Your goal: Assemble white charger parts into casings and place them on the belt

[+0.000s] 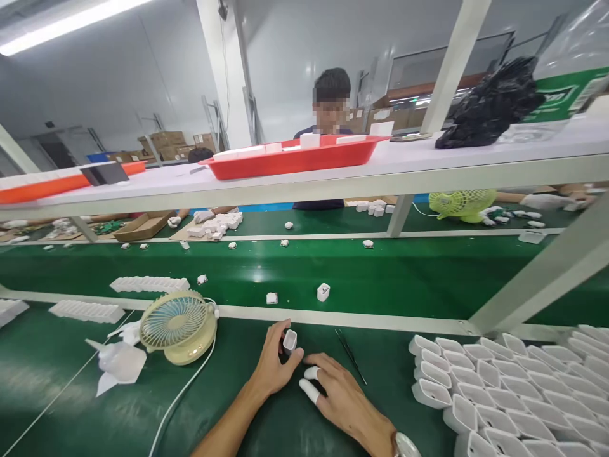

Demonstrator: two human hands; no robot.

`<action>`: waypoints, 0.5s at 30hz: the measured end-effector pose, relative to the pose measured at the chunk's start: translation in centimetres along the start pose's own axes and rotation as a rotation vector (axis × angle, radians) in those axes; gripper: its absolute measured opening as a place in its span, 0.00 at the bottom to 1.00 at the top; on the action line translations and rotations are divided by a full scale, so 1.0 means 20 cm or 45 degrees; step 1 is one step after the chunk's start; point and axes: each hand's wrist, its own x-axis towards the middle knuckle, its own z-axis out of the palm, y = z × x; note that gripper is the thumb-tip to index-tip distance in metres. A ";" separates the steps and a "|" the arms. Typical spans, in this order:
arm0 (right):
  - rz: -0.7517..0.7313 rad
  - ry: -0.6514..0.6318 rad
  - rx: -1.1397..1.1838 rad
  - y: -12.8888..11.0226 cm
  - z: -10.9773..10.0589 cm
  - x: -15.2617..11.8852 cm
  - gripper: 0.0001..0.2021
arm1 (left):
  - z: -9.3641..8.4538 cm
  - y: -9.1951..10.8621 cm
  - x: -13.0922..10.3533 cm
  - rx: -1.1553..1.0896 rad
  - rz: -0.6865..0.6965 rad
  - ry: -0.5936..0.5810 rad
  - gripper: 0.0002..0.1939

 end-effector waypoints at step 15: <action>-0.029 0.007 -0.116 0.17 0.21 0.01 0.26 | 0.01 -0.01 0.01 0.054 -0.052 -0.013 0.24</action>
